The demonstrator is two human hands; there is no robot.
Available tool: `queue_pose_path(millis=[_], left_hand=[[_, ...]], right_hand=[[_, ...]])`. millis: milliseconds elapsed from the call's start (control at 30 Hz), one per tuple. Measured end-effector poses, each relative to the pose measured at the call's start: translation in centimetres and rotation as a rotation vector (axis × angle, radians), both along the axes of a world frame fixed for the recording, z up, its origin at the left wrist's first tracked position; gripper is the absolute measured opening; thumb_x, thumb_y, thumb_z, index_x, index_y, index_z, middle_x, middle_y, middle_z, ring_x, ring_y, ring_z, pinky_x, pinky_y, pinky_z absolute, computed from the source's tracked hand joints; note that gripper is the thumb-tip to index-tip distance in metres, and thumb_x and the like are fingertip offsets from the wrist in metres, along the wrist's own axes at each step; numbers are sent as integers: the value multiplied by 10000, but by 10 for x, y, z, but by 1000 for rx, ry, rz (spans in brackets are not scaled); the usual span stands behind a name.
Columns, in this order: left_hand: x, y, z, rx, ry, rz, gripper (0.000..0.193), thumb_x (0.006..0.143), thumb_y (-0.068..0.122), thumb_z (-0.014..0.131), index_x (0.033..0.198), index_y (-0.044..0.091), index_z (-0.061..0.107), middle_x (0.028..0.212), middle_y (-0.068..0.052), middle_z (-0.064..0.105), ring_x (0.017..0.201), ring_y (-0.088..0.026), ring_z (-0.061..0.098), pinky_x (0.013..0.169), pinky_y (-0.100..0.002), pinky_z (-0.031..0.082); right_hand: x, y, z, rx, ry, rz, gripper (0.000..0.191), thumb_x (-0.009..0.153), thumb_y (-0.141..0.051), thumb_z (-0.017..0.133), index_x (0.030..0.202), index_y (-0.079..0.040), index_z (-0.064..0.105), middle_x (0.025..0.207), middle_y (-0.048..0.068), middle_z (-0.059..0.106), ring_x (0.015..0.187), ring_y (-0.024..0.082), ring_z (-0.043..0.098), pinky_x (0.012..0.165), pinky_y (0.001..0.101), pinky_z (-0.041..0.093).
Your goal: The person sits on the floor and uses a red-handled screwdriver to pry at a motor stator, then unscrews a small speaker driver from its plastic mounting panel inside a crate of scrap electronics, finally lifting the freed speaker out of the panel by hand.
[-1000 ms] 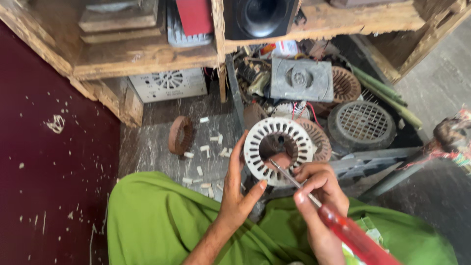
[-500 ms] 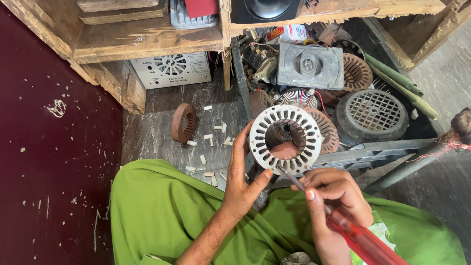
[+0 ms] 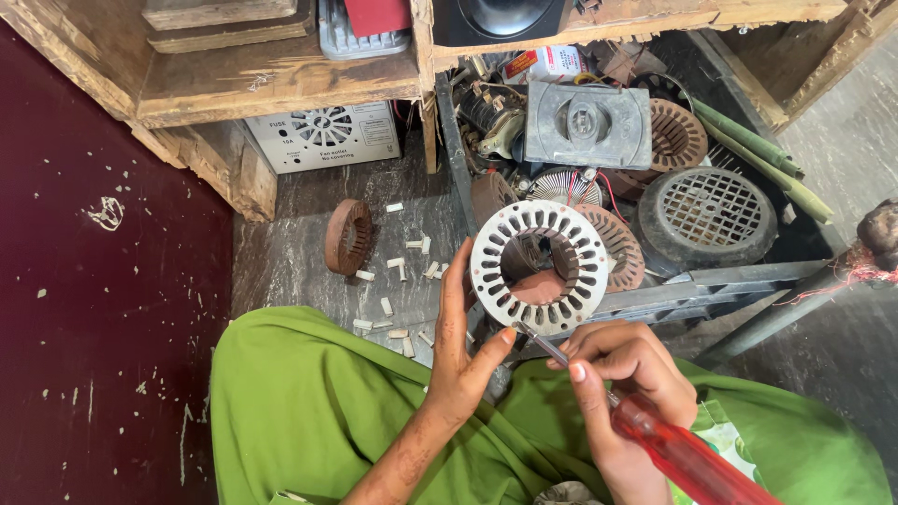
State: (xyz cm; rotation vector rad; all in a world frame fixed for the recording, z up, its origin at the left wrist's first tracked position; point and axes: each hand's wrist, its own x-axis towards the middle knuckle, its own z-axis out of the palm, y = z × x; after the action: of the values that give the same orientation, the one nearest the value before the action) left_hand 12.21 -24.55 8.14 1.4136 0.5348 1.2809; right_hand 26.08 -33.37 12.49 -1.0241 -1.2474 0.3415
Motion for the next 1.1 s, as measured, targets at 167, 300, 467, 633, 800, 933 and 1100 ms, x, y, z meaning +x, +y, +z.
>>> queue_pose_path(millis=[167, 300, 467, 633, 800, 933, 1100], left_hand=[[0, 0, 1, -10, 12, 12, 898, 927, 173, 651, 1662, 30, 155, 1657, -202, 314, 1518, -292, 391, 1266, -445, 342], [0, 1, 4, -15, -3, 3, 900, 922, 155, 654, 1660, 35, 151, 1633, -200, 326, 1495, -294, 414, 1252, -448, 371], [-1, 0, 7, -40, 6, 12, 888, 914, 147, 648, 1650, 36, 164, 1628, -187, 323, 1488, -287, 414, 1238, -438, 384], [2, 0, 8, 42, 99, 138, 850, 889, 142, 637, 1635, 22, 248, 1615, -185, 357, 1489, -287, 422, 1247, -418, 356], [4, 0, 8, 42, 139, 191, 838, 859, 150, 632, 1616, 22, 296, 1577, -183, 404, 1460, -291, 450, 1234, -412, 356], [6, 1, 9, 53, 149, 219, 833, 844, 132, 628, 1607, 24, 313, 1569, -175, 420, 1457, -286, 456, 1236, -412, 356], [10, 1, 9, -4, 69, 190, 815, 848, 111, 621, 1596, 29, 308, 1535, -160, 431, 1428, -273, 476, 1216, -404, 383]], right_hand=[[0, 2, 1, 6, -21, 12, 181, 909, 93, 676, 865, -8, 532, 986, 142, 627, 930, 208, 676, 846, 336, 629], [-4, 7, 3, 18, -177, -43, 210, 876, 86, 728, 858, -8, 542, 949, 122, 659, 921, 206, 699, 860, 314, 585], [-7, 3, 8, 8, -188, -88, 209, 870, 97, 716, 852, -20, 543, 972, 131, 657, 931, 216, 703, 870, 313, 602], [-6, 4, 5, 8, -165, -70, 234, 872, 101, 722, 836, -20, 526, 965, 122, 663, 929, 208, 708, 870, 320, 603], [-7, 3, 4, 10, -185, -52, 221, 864, 97, 723, 835, -4, 529, 961, 127, 660, 933, 209, 704, 846, 329, 592], [-6, -5, 8, 7, -180, -83, 217, 898, 88, 693, 826, -21, 521, 972, 127, 654, 948, 206, 706, 865, 339, 659], [0, -9, 11, 20, -157, -83, 222, 936, 81, 664, 834, -29, 500, 995, 133, 645, 973, 207, 698, 893, 348, 646]])
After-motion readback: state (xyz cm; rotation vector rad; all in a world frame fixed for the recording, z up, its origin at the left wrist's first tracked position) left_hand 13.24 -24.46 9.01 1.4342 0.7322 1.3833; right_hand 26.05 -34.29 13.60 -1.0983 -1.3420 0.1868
